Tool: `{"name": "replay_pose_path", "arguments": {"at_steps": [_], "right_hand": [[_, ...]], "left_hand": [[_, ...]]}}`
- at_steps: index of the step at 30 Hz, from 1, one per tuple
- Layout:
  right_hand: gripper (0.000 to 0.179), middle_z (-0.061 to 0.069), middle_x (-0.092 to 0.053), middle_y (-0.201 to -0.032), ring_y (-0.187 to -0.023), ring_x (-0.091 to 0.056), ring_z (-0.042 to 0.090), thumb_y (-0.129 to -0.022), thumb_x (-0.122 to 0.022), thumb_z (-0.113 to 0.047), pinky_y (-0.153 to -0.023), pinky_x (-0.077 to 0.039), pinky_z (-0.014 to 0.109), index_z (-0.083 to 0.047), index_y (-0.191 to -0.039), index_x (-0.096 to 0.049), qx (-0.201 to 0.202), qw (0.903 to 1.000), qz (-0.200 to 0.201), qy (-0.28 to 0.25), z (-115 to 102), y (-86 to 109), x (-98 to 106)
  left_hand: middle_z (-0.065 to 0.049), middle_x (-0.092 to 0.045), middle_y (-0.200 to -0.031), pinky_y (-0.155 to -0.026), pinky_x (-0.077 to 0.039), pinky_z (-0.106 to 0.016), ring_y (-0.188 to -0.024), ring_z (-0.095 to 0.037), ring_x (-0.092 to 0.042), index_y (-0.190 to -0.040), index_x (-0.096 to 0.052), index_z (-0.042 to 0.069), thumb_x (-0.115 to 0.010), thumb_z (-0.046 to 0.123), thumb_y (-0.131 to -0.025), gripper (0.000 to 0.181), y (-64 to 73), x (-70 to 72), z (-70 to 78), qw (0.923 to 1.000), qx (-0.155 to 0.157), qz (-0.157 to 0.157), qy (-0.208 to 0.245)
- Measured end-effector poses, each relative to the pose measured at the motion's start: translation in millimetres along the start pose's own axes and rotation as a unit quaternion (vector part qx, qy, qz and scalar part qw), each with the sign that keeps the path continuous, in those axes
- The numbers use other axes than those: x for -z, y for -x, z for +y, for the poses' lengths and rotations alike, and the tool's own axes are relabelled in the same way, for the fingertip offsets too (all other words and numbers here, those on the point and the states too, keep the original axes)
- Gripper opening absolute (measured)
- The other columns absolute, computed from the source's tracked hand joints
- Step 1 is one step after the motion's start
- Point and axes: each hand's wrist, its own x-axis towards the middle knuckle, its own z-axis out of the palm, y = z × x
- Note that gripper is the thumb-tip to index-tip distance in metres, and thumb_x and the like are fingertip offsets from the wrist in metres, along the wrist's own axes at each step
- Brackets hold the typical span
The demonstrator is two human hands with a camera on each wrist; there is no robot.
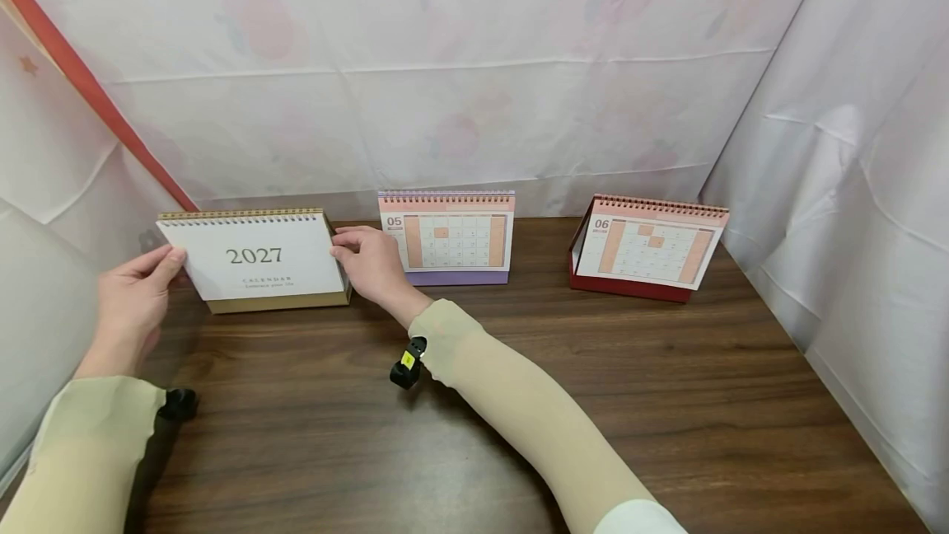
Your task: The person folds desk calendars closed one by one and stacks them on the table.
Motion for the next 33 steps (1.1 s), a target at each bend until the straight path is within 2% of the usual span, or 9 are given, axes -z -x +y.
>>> {"name": "replay_pose_path", "arguments": {"at_steps": [3, 6, 9, 13, 17, 21, 23, 28, 33], "right_hand": [[0.017, -0.006, -0.068, -0.121, -0.101, -0.064, 0.003, -0.095, -0.069, -0.016, -0.073, -0.045, 0.01, -0.009, -0.109, -0.078, 0.003, 1.0, -0.001, -0.008, -3, 2.0, 2], [0.018, -0.006, -0.069, -0.12, -0.098, -0.064, 0.002, -0.095, -0.07, -0.016, -0.07, -0.046, 0.01, -0.01, -0.109, -0.078, 0.004, 0.9999, -0.005, -0.014, -7, 4.4, 5], [0.018, -0.006, -0.068, -0.12, -0.093, -0.064, -0.001, -0.095, -0.07, -0.017, -0.067, -0.047, 0.01, -0.01, -0.11, -0.078, 0.002, 0.9997, -0.011, -0.02, -11, 6.8, 10], [0.019, -0.005, -0.068, -0.121, -0.083, -0.063, -0.005, -0.096, -0.069, -0.016, -0.065, -0.049, 0.012, -0.009, -0.111, -0.077, -0.001, 0.9986, -0.025, -0.046, -14, 10.4, 17], [0.019, -0.002, -0.068, -0.121, -0.079, -0.064, -0.006, -0.096, -0.069, -0.014, -0.067, -0.051, 0.014, -0.006, -0.112, -0.076, 0.0, 0.9956, -0.037, -0.086, -15, 14.5, 24], [0.019, 0.002, -0.068, -0.118, -0.08, -0.065, -0.004, -0.095, -0.069, -0.011, -0.07, -0.053, 0.016, -0.003, -0.111, -0.076, -0.007, 0.9907, -0.045, -0.128, -15, 19.0, 32], [0.019, 0.004, -0.068, -0.117, -0.081, -0.065, -0.002, -0.095, -0.069, -0.008, -0.071, -0.054, 0.017, 0.0, -0.11, -0.075, -0.011, 0.9873, -0.05, -0.151, -15, 21.4, 36], [0.019, 0.008, -0.069, -0.115, -0.084, -0.067, 0.002, -0.093, -0.07, -0.004, -0.075, -0.056, 0.021, 0.003, -0.11, -0.074, -0.017, 0.9791, -0.058, -0.194, -17, 28.2, 50], [0.019, 0.006, -0.068, -0.116, -0.089, -0.069, 0.006, -0.093, -0.07, -0.004, -0.078, -0.056, 0.025, 0.003, -0.11, -0.074, -0.031, 0.9738, -0.072, -0.213, -15, 36.3, 67]], "left_hand": [[0.012, -0.072, -0.078, -0.06, -0.049, -0.011, -0.066, -0.001, -0.063, -0.102, -0.08, 0.018, -0.077, 0.016, -0.086, 0.016, 2.5, -0.3, 4.4, 0.9997, -0.01, 0.013, 0.02], [0.012, -0.073, -0.076, -0.059, -0.048, -0.01, -0.065, 0.0, -0.064, -0.099, -0.081, 0.018, -0.078, 0.013, -0.086, 0.015, 6.0, 1.4, 10.9, 0.9997, -0.017, 0.014, 0.011], [0.015, -0.072, -0.077, -0.061, -0.048, -0.008, -0.068, 0.004, -0.064, -0.101, -0.08, 0.021, -0.078, 0.014, -0.087, 0.016, 10.4, 5.8, 18.6, 0.999, -0.027, 0.004, -0.036], [0.021, -0.071, -0.081, -0.064, -0.047, -0.006, -0.075, 0.009, -0.063, -0.108, -0.079, 0.023, -0.077, 0.016, -0.088, 0.021, 17.0, 12.1, 27.4, 0.9943, -0.036, -0.009, -0.1], [0.031, -0.068, -0.086, -0.072, -0.043, -0.004, -0.086, 0.014, -0.059, -0.118, -0.075, 0.022, -0.076, 0.02, -0.09, 0.028, 24.2, 15.3, 34.8, 0.9859, -0.04, -0.015, -0.162], [0.04, -0.062, -0.089, -0.074, -0.037, -0.001, -0.093, 0.018, -0.054, -0.123, -0.073, 0.023, -0.075, 0.025, -0.091, 0.032, 32.5, 14.8, 41.4, 0.97, -0.058, -0.016, -0.235], [0.04, -0.061, -0.09, -0.075, -0.037, -0.001, -0.094, 0.018, -0.053, -0.122, -0.073, 0.022, -0.075, 0.024, -0.091, 0.031, 36.4, 13.6, 44.1, 0.9661, -0.072, -0.019, -0.247], [0.037, -0.063, -0.091, -0.077, -0.037, -0.001, -0.093, 0.017, -0.054, -0.114, -0.077, 0.017, -0.076, 0.016, -0.09, 0.024, 45.6, 10.1, 51.9, 0.9623, -0.103, -0.042, -0.249], [0.041, -0.061, -0.091, -0.077, -0.035, 0.0, -0.096, 0.021, -0.051, -0.114, -0.076, 0.019, -0.076, 0.02, -0.09, 0.025, 56.1, 4.1, 62.6, 0.9486, -0.107, -0.072, -0.289]]}}
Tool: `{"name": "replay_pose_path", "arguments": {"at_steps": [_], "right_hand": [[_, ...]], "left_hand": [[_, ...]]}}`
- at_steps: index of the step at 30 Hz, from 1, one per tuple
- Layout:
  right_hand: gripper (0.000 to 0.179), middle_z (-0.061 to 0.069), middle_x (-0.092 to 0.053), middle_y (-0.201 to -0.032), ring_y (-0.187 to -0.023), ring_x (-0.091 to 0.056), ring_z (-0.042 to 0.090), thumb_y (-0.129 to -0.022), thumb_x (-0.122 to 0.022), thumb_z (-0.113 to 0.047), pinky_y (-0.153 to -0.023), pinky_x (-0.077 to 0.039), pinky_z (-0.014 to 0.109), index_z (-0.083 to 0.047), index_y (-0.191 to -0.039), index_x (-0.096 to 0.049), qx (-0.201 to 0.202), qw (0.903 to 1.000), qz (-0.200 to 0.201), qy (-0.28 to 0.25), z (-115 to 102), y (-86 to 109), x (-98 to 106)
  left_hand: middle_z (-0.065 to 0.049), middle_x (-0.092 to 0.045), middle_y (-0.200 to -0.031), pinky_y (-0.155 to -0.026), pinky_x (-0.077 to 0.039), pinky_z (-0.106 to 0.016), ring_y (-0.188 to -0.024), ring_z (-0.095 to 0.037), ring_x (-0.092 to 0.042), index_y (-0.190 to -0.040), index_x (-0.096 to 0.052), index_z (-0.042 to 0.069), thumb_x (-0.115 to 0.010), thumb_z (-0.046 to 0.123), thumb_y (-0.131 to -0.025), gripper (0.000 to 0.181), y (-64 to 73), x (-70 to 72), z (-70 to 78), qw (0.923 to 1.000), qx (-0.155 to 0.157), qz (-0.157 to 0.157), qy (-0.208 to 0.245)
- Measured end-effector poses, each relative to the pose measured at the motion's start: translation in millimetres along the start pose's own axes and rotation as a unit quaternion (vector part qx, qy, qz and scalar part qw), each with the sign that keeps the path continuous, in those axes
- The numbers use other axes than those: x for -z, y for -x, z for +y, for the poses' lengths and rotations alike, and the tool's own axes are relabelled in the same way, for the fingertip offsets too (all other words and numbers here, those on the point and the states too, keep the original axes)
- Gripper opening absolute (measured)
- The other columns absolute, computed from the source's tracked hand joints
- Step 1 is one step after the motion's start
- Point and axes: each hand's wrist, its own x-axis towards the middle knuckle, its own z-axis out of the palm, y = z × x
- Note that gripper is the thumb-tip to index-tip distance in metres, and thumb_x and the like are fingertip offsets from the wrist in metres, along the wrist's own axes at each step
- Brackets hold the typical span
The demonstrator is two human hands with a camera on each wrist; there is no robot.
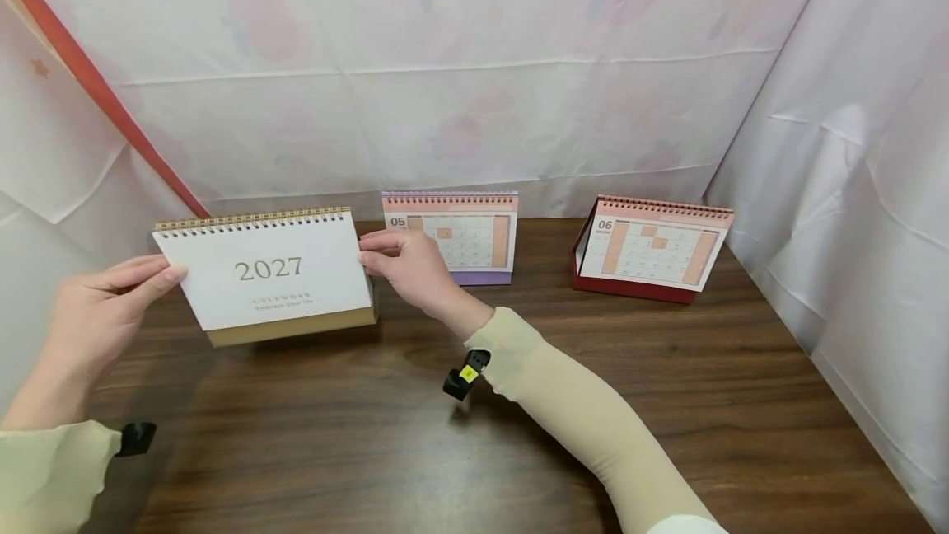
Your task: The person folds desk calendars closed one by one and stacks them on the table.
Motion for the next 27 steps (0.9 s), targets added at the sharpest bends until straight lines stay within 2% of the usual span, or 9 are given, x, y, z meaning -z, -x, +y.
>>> {"name": "replay_pose_path", "arguments": {"at_steps": [2, 7, 14, 16, 19, 22, 23, 27], "right_hand": [[0.02, 0.008, -0.067, -0.119, -0.092, -0.069, 0.01, -0.093, -0.069, -0.004, -0.079, -0.057, 0.027, 0.005, -0.111, -0.073, -0.002, 1.0, -0.008, -0.003, -1, 4.9, 7], [0.021, 0.014, -0.063, -0.126, -0.098, -0.069, 0.018, -0.094, -0.068, -0.002, -0.08, -0.057, 0.029, 0.008, -0.112, -0.071, 0.0, 0.9997, -0.022, -0.007, -4, 17.4, 30], [0.022, 0.014, -0.06, -0.126, -0.101, -0.068, 0.022, -0.094, -0.067, -0.001, -0.085, -0.056, 0.034, 0.009, -0.113, -0.07, -0.02, 0.9993, -0.022, -0.024, -6, 39.7, 58], [0.022, 0.014, -0.06, -0.126, -0.102, -0.068, 0.022, -0.094, -0.067, -0.001, -0.084, -0.056, 0.034, 0.009, -0.113, -0.07, -0.024, 0.9993, -0.017, -0.025, -5, 45.3, 67], [0.021, 0.014, -0.06, -0.126, -0.102, -0.067, 0.023, -0.094, -0.067, -0.001, -0.084, -0.056, 0.034, 0.009, -0.112, -0.071, -0.024, 0.9995, -0.009, -0.02, -2, 54.0, 84], [0.021, 0.016, -0.061, -0.126, -0.102, -0.067, 0.023, -0.095, -0.066, 0.0, -0.085, -0.056, 0.035, 0.01, -0.112, -0.07, -0.021, 0.9997, -0.001, -0.015, -1, 63.4, 103], [0.021, 0.016, -0.06, -0.126, -0.102, -0.066, 0.022, -0.095, -0.066, 0.0, -0.086, -0.056, 0.035, 0.011, -0.112, -0.07, -0.019, 0.9997, 0.001, -0.016, 0, 66.4, 109], [0.022, 0.018, -0.059, -0.126, -0.104, -0.065, 0.021, -0.094, -0.066, 0.002, -0.086, -0.055, 0.035, 0.013, -0.113, -0.068, -0.016, 0.9996, 0.013, -0.017, 0, 78.7, 131]], "left_hand": [[0.043, -0.059, -0.091, -0.077, -0.034, 0.0, -0.096, 0.022, -0.05, -0.116, -0.076, 0.019, -0.077, 0.021, -0.089, 0.027, 3.4, -2.1, 4.8, 0.9998, -0.006, -0.011, -0.015], [0.043, -0.06, -0.09, -0.077, -0.035, 0.0, -0.097, 0.023, -0.05, -0.12, -0.073, 0.009, -0.079, 0.024, -0.088, 0.035, 9.2, -13.3, 19.5, 0.9987, -0.018, -0.037, -0.03], [0.039, -0.061, -0.092, -0.074, -0.041, -0.003, -0.094, 0.019, -0.054, -0.119, -0.07, -0.004, -0.08, 0.026, -0.087, 0.045, 14.5, -38.0, 38.2, 0.9968, -0.037, -0.062, -0.035], [0.032, -0.064, -0.098, -0.074, -0.042, -0.004, -0.096, 0.019, -0.053, -0.119, -0.07, -0.003, -0.079, 0.026, -0.088, 0.045, 16.2, -45.2, 43.2, 0.9956, -0.044, -0.074, -0.038], [0.007, -0.071, -0.111, -0.075, -0.043, -0.005, -0.1, 0.016, -0.053, -0.119, -0.071, -0.002, -0.078, 0.027, -0.089, 0.043, 19.9, -58.2, 51.9, 0.9929, -0.06, -0.094, -0.043], [-0.014, -0.069, -0.119, -0.077, -0.044, -0.006, -0.103, 0.012, -0.054, -0.116, -0.073, 0.0, -0.078, 0.028, -0.089, 0.04, 23.0, -74.1, 63.0, 0.991, -0.075, -0.105, -0.037], [-0.018, -0.068, -0.12, -0.078, -0.045, -0.006, -0.105, 0.011, -0.054, -0.116, -0.073, 0.0, -0.078, 0.028, -0.089, 0.039, 23.8, -79.4, 67.0, 0.9903, -0.08, -0.11, -0.03], [-0.016, -0.069, -0.117, -0.081, -0.046, -0.009, -0.107, 0.005, -0.058, -0.112, -0.075, 0.001, -0.079, 0.024, -0.088, 0.033, 27.4, -99.4, 81.3, 0.9877, -0.093, -0.125, 0.013]]}}
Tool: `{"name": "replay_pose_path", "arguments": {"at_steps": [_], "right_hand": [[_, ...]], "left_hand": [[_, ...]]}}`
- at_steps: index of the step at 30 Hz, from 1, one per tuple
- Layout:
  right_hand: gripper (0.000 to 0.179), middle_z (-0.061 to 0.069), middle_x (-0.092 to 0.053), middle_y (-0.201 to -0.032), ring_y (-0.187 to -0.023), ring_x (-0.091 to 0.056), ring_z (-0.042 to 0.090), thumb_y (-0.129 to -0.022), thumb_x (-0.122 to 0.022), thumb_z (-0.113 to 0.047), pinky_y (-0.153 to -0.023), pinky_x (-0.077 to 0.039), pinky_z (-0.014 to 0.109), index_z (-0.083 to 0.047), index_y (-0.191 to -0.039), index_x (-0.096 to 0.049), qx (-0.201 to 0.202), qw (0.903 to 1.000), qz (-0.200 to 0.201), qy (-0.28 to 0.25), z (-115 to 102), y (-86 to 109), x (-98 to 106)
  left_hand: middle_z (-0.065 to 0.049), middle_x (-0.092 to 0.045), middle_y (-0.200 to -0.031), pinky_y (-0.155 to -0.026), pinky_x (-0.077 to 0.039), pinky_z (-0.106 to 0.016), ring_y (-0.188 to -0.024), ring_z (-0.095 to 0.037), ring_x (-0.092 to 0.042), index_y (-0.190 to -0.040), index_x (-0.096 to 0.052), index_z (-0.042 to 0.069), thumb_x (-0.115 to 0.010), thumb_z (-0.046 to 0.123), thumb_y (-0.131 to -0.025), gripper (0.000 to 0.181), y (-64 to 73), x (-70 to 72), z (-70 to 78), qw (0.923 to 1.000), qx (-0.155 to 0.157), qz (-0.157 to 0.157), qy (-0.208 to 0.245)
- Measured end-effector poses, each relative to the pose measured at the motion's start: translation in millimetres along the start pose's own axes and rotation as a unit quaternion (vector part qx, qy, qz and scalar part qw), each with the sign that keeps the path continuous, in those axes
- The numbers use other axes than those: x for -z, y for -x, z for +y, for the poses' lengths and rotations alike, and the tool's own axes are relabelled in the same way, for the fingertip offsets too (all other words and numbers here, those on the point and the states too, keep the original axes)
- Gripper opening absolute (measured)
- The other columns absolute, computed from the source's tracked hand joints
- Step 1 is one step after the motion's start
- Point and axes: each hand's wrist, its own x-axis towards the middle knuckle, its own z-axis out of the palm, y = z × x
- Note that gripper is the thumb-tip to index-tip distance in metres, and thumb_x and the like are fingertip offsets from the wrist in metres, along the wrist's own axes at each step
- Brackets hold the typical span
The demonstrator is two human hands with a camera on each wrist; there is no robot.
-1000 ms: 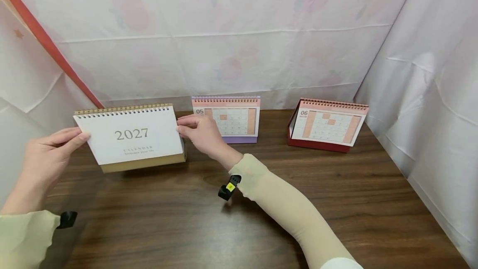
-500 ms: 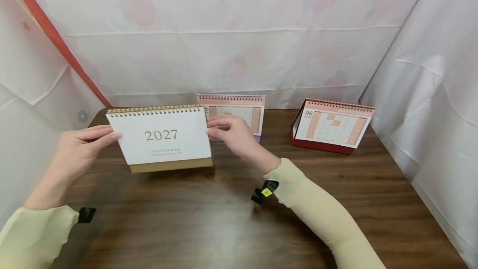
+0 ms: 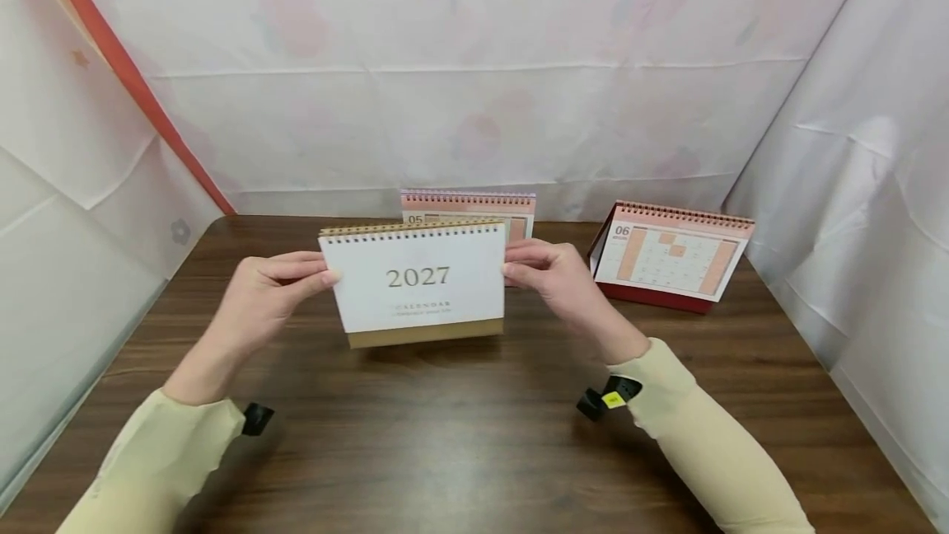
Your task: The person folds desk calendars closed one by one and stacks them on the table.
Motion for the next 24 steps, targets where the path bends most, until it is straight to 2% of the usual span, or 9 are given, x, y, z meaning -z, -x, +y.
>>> {"name": "replay_pose_path", "arguments": {"at_steps": [3, 9, 15, 19, 24], "right_hand": [[0.023, 0.017, -0.059, -0.127, -0.107, -0.063, 0.021, -0.094, -0.066, 0.001, -0.087, -0.055, 0.035, 0.013, -0.113, -0.068, -0.005, 0.9999, 0.008, 0.006, 3, 9.6, 15], [0.024, 0.012, -0.06, -0.129, -0.115, -0.059, 0.02, -0.095, -0.068, -0.007, -0.088, -0.054, 0.032, 0.008, -0.113, -0.071, -0.032, 0.9973, 0.033, 0.058, 11, 27.2, 42], [0.024, 0.014, -0.057, -0.13, -0.118, -0.054, 0.022, -0.095, -0.067, -0.006, -0.086, -0.054, 0.028, 0.01, -0.113, -0.07, -0.037, 0.9943, 0.056, 0.082, 20, 39.1, 61], [0.022, 0.015, -0.059, -0.128, -0.118, -0.054, 0.02, -0.094, -0.068, -0.005, -0.085, -0.054, 0.026, 0.009, -0.11, -0.071, -0.023, 0.9931, 0.063, 0.097, 25, 45.2, 65], [0.016, 0.014, -0.063, -0.124, -0.119, -0.054, 0.018, -0.092, -0.071, -0.005, -0.084, -0.053, 0.023, 0.005, -0.105, -0.075, 0.011, 0.9895, 0.062, 0.13, 33, 48.9, 65]], "left_hand": [[-0.013, -0.07, -0.115, -0.082, -0.048, -0.012, -0.107, 0.0, -0.06, -0.109, -0.077, 0.001, -0.079, 0.02, -0.088, 0.028, -1.9, -14.4, 7.6, 0.9995, -0.016, -0.011, 0.026], [-0.007, -0.072, -0.113, -0.083, -0.05, -0.017, -0.109, -0.016, -0.064, -0.107, -0.079, 0.007, -0.078, 0.021, -0.088, 0.023, -9.1, -41.9, 15.4, 0.9964, -0.039, -0.049, 0.057], [-0.006, -0.072, -0.113, -0.085, -0.051, -0.02, -0.111, -0.02, -0.064, -0.106, -0.079, 0.009, -0.08, 0.023, -0.087, 0.023, -18.7, -66.5, 18.0, 0.9933, -0.043, -0.065, 0.085], [-0.006, -0.073, -0.111, -0.085, -0.052, -0.021, -0.11, -0.02, -0.066, -0.105, -0.08, 0.009, -0.08, 0.021, -0.086, 0.022, -20.0, -75.3, 16.4, 0.992, -0.059, -0.069, 0.088], [-0.003, -0.072, -0.113, -0.083, -0.052, -0.021, -0.111, -0.018, -0.065, -0.106, -0.08, 0.011, -0.08, 0.023, -0.086, 0.023, -16.6, -79.9, 9.3, 0.9928, -0.055, -0.074, 0.077]]}}
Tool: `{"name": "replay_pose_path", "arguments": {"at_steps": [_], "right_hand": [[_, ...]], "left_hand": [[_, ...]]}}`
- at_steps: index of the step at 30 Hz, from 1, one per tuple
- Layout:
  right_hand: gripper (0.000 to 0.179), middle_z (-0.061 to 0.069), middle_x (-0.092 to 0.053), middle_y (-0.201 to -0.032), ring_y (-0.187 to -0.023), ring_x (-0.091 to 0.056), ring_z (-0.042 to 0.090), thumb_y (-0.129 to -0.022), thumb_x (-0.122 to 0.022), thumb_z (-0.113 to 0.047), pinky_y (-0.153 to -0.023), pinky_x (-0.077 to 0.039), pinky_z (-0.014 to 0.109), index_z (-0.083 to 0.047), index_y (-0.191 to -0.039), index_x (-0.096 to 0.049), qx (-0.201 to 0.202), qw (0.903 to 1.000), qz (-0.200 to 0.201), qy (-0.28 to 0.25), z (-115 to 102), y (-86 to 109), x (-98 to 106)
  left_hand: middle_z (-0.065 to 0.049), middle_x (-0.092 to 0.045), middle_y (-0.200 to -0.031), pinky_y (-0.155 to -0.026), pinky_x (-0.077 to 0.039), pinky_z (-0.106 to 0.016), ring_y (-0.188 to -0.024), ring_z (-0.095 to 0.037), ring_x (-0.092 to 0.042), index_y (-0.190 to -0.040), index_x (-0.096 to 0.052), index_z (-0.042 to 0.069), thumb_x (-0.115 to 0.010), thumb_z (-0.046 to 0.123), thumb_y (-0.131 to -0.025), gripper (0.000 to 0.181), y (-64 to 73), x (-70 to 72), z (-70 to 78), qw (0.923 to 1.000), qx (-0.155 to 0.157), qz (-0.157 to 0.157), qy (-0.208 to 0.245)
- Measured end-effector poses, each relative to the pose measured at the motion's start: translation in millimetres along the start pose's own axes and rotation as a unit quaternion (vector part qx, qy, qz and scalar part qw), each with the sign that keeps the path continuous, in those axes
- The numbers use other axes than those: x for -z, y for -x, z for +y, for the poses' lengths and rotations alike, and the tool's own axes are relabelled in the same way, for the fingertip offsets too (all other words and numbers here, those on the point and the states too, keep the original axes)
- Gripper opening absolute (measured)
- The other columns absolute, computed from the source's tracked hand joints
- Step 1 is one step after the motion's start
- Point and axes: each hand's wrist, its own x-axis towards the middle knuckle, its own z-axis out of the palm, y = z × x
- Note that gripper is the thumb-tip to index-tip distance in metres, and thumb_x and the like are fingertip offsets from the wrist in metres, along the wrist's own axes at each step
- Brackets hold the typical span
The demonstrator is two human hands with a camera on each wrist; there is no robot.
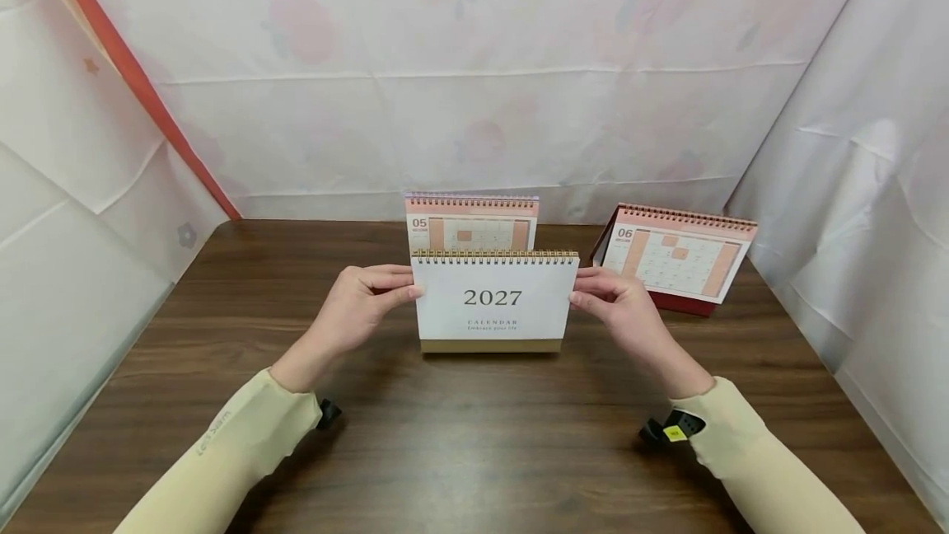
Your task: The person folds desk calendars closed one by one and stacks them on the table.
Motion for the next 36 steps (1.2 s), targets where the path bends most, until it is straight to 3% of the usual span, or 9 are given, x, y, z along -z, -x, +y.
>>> {"name": "replay_pose_path", "arguments": {"at_steps": [7, 12, 19, 25, 31, 36], "right_hand": [[0.012, 0.01, -0.065, -0.122, -0.112, -0.058, 0.016, -0.092, -0.072, -0.007, -0.077, -0.052, 0.022, -0.001, -0.102, -0.077, 0.037, 0.998, -0.009, 0.051, 11, 4.5, 1], [0.011, 0.01, -0.065, -0.121, -0.104, -0.061, 0.018, -0.092, -0.072, -0.007, -0.072, -0.053, 0.023, -0.004, -0.101, -0.077, 0.063, 0.9942, -0.025, 0.083, 14, 2.5, 2], [0.008, 0.007, -0.064, -0.122, -0.108, -0.06, 0.02, -0.09, -0.075, -0.009, -0.08, -0.053, 0.026, -0.007, -0.097, -0.077, 0.083, 0.9875, -0.048, 0.125, 10, -5.4, 0], [0.005, 0.008, -0.062, -0.125, -0.107, -0.061, 0.02, -0.09, -0.075, -0.013, -0.079, -0.052, 0.022, -0.01, -0.094, -0.077, 0.087, 0.9817, -0.054, 0.16, 14, -1.6, 4], [0.006, 0.011, -0.062, -0.126, -0.109, -0.062, 0.025, -0.084, -0.081, -0.013, -0.077, -0.054, 0.033, -0.011, -0.089, -0.078, 0.082, 0.9699, -0.068, 0.219, 17, 2.6, 3], [0.008, 0.011, -0.064, -0.125, -0.118, -0.058, 0.029, -0.082, -0.084, -0.014, -0.083, -0.052, 0.043, -0.011, -0.087, -0.078, 0.094, 0.9564, -0.094, 0.26, 19, 3.7, 4]], "left_hand": [[-0.004, -0.07, -0.118, -0.078, -0.055, -0.027, -0.11, -0.018, -0.065, -0.106, -0.08, 0.011, -0.079, 0.02, -0.087, 0.022, 4.1, -8.1, -8.3, 0.9998, 0.013, -0.013, 0.01], [-0.006, -0.071, -0.117, -0.074, -0.057, -0.026, -0.102, -0.018, -0.068, -0.105, -0.08, 0.01, -0.081, 0.018, -0.085, 0.021, 3.7, -8.0, -9.5, 0.9997, 0.0, -0.018, -0.014], [-0.004, -0.072, -0.112, -0.072, -0.056, -0.027, -0.097, -0.016, -0.068, -0.097, -0.081, 0.011, -0.083, 0.013, -0.082, 0.015, 4.4, 4.5, -9.7, 0.9976, -0.024, -0.032, -0.056], [-0.006, -0.072, -0.112, -0.073, -0.057, -0.037, -0.101, -0.018, -0.068, -0.092, -0.08, 0.014, -0.083, 0.014, -0.082, 0.01, 0.2, 0.4, -15.1, 0.9949, -0.028, -0.056, -0.079], [0.001, -0.074, -0.102, -0.079, -0.057, -0.037, -0.112, -0.021, -0.065, -0.087, -0.077, 0.018, -0.085, 0.014, -0.081, 0.01, 1.1, -3.6, -17.7, 0.9929, -0.008, -0.095, -0.072], [0.009, -0.074, -0.092, -0.084, -0.055, -0.041, -0.118, -0.021, -0.061, -0.082, -0.073, 0.021, -0.086, 0.015, -0.079, 0.014, 2.5, -6.1, -20.4, 0.987, -0.007, -0.127, -0.098]]}}
